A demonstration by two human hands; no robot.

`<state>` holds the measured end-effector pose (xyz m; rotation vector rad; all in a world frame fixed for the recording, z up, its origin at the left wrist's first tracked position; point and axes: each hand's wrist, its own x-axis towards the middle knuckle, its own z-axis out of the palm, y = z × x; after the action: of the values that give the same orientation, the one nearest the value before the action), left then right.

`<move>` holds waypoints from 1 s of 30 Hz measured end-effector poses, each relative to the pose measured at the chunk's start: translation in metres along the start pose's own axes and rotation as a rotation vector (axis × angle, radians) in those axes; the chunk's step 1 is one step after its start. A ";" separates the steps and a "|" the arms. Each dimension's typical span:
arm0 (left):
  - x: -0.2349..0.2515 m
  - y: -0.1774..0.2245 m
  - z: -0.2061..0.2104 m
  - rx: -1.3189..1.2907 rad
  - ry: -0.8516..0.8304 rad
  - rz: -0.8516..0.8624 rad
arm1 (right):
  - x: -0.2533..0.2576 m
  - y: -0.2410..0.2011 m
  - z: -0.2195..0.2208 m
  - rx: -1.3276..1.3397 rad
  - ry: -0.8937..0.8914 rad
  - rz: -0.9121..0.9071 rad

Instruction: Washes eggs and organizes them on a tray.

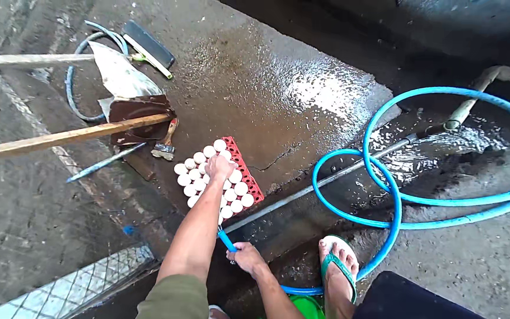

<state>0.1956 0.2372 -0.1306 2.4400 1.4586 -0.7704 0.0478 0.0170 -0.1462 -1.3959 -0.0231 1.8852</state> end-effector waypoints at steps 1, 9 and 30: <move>0.001 -0.001 0.000 -0.018 0.000 -0.012 | 0.000 0.000 0.000 0.000 -0.002 -0.002; -0.006 -0.036 -0.007 -0.294 0.133 0.110 | -0.001 -0.002 0.000 -0.020 0.013 0.000; -0.243 -0.135 0.077 -1.675 -0.015 0.020 | -0.048 -0.026 0.030 0.079 0.338 -0.348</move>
<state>-0.0384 0.0866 -0.0555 1.0800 1.1548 0.4199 0.0428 0.0196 -0.0838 -1.5286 -0.0233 1.3405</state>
